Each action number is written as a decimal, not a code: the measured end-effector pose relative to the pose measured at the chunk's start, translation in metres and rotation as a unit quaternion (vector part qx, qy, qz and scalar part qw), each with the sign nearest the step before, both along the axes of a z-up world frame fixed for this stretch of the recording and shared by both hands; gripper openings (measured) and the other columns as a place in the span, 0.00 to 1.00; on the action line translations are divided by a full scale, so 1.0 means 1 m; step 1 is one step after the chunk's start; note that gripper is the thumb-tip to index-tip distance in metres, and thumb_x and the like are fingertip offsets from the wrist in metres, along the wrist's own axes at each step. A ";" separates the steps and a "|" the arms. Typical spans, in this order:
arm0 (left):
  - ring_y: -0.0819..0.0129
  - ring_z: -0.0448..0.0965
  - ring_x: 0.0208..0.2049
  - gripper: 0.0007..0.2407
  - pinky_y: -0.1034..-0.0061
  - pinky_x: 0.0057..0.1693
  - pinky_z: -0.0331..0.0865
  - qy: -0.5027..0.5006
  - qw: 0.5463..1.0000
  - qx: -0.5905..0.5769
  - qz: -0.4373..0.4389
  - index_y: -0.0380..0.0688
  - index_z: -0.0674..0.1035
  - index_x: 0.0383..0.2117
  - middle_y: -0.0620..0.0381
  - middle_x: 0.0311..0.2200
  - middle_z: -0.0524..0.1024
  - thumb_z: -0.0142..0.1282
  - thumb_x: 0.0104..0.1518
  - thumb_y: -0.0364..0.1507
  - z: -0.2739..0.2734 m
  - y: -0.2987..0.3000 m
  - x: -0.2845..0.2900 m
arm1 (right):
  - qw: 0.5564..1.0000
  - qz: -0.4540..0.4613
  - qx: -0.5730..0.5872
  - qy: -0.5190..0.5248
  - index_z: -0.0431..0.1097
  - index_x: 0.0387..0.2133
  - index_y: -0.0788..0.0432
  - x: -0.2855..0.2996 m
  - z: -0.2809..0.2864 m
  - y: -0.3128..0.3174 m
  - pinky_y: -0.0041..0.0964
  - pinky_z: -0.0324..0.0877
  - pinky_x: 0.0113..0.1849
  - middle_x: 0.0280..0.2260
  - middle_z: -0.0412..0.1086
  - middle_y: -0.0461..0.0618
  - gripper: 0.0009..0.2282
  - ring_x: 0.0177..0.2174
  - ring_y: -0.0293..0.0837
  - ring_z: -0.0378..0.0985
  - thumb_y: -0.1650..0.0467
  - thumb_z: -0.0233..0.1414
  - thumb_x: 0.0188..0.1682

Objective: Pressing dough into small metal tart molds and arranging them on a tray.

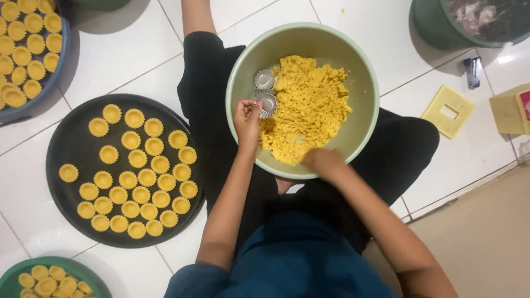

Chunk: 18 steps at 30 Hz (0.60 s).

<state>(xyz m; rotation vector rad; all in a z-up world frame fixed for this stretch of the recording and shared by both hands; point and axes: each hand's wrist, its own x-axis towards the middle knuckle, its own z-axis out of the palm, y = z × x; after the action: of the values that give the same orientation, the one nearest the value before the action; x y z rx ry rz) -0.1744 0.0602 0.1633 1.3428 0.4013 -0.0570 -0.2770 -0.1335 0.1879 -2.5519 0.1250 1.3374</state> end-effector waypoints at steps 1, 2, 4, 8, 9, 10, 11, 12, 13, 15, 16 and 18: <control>0.86 0.70 0.27 0.06 0.85 0.39 0.63 0.000 1.000 0.002 0.000 0.50 0.74 0.34 0.68 0.27 0.74 0.62 0.59 0.30 -0.003 -0.001 -0.001 | 1.000 0.000 0.002 0.000 0.77 0.49 0.45 -0.004 -0.021 -0.014 0.58 0.53 0.58 0.51 0.76 0.48 0.18 0.55 0.55 0.74 0.56 0.44 0.57; 0.85 0.70 0.28 0.06 0.85 0.40 0.63 0.000 1.000 0.002 -0.001 0.50 0.74 0.35 0.68 0.28 0.74 0.62 0.59 0.30 -0.005 -0.001 -0.003 | 1.000 0.005 -0.010 -0.018 0.80 0.43 0.48 -0.007 -0.042 -0.028 0.55 0.63 0.50 0.43 0.78 0.53 0.17 0.50 0.57 0.78 0.56 0.47 0.54; 0.85 0.71 0.29 0.06 0.85 0.40 0.63 -0.001 1.000 0.001 0.001 0.50 0.74 0.35 0.68 0.28 0.74 0.62 0.59 0.30 -0.008 -0.003 -0.004 | 0.999 0.014 -0.023 -0.037 0.82 0.38 0.51 -0.010 -0.038 -0.025 0.52 0.72 0.41 0.36 0.80 0.57 0.17 0.44 0.59 0.82 0.57 0.50 0.51; 0.79 0.64 0.29 0.05 0.80 0.39 0.59 0.032 0.999 0.018 -0.032 0.52 0.68 0.33 0.67 0.27 0.65 0.53 0.60 0.30 0.004 -0.001 -0.003 | 0.995 0.042 0.068 -0.059 0.79 0.37 0.62 -0.010 -0.018 -0.005 0.47 0.74 0.40 0.37 0.75 0.62 0.24 0.42 0.60 0.78 0.56 0.39 0.57; 0.78 0.64 0.30 0.05 0.79 0.39 0.59 0.049 0.997 0.015 -0.053 0.53 0.67 0.33 0.65 0.27 0.65 0.51 0.61 0.32 0.011 -0.001 -0.006 | 0.995 0.029 0.064 -0.067 0.78 0.38 0.61 -0.013 -0.033 -0.014 0.46 0.74 0.38 0.36 0.74 0.60 0.22 0.40 0.59 0.79 0.58 0.39 0.57; 0.78 0.64 0.30 0.05 0.79 0.39 0.59 0.049 0.997 0.015 -0.052 0.53 0.67 0.33 0.65 0.27 0.65 0.51 0.61 0.32 -0.003 -0.008 -0.006 | 0.995 0.030 0.064 -0.066 0.78 0.38 0.61 -0.016 -0.038 -0.014 0.46 0.74 0.38 0.36 0.74 0.60 0.22 0.40 0.59 0.79 0.58 0.39 0.57; 0.78 0.65 0.31 0.05 0.79 0.40 0.59 0.087 0.993 -0.028 -0.069 0.56 0.68 0.36 0.66 0.29 0.67 0.52 0.59 0.34 -0.016 -0.011 -0.004 | 0.994 0.065 0.064 -0.063 0.78 0.38 0.61 -0.018 -0.043 -0.010 0.49 0.73 0.39 0.36 0.74 0.61 0.23 0.40 0.61 0.79 0.58 0.37 0.57; 0.77 0.67 0.33 0.07 0.79 0.40 0.60 0.124 0.986 -0.071 -0.085 0.59 0.69 0.38 0.67 0.31 0.69 0.52 0.57 0.36 -0.028 -0.013 -0.001 | 0.991 0.101 0.065 -0.060 0.77 0.37 0.61 -0.020 -0.048 -0.005 0.51 0.73 0.39 0.36 0.74 0.62 0.24 0.40 0.63 0.79 0.58 0.35 0.56; 0.77 0.67 0.33 0.07 0.79 0.40 0.60 0.120 0.986 -0.070 -0.087 0.59 0.69 0.38 0.67 0.31 0.69 0.52 0.57 0.36 -0.032 -0.015 -0.001 | 0.991 0.099 0.064 -0.064 0.77 0.37 0.61 -0.020 -0.031 -0.002 0.51 0.73 0.39 0.36 0.74 0.62 0.24 0.40 0.63 0.79 0.58 0.35 0.56; 0.58 0.78 0.46 0.15 0.65 0.49 0.72 0.202 0.944 -0.234 -0.117 0.52 0.69 0.47 0.46 0.45 0.75 0.49 0.61 0.44 -0.040 -0.018 -0.002 | 0.980 0.034 0.078 -0.180 0.77 0.26 0.63 -0.022 0.003 0.004 0.48 0.72 0.36 0.27 0.71 0.59 0.26 0.35 0.59 0.77 0.54 0.42 0.56; 0.58 0.78 0.46 0.15 0.65 0.49 0.72 0.200 0.944 -0.234 -0.117 0.52 0.69 0.47 0.46 0.45 0.75 0.49 0.61 0.44 -0.047 -0.023 -0.002 | 0.980 0.035 0.077 -0.182 0.77 0.26 0.63 -0.026 -0.008 0.002 0.48 0.72 0.36 0.27 0.71 0.59 0.26 0.35 0.59 0.77 0.54 0.42 0.56; 0.60 0.77 0.46 0.15 0.59 0.51 0.76 0.245 0.907 -0.332 -0.089 0.48 0.72 0.49 0.50 0.46 0.75 0.47 0.65 0.43 -0.063 -0.030 -0.009 | 0.922 0.024 0.089 -0.377 0.75 0.14 0.54 -0.037 -0.029 0.000 0.44 0.71 0.26 0.17 0.72 0.54 0.22 0.24 0.55 0.78 0.57 0.49 0.55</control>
<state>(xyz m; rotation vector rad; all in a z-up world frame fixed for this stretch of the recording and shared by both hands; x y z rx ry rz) -0.1831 0.0306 0.1005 0.6668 0.6128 -0.6418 -0.3143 -0.1338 0.1584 -2.7143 -0.1982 0.2783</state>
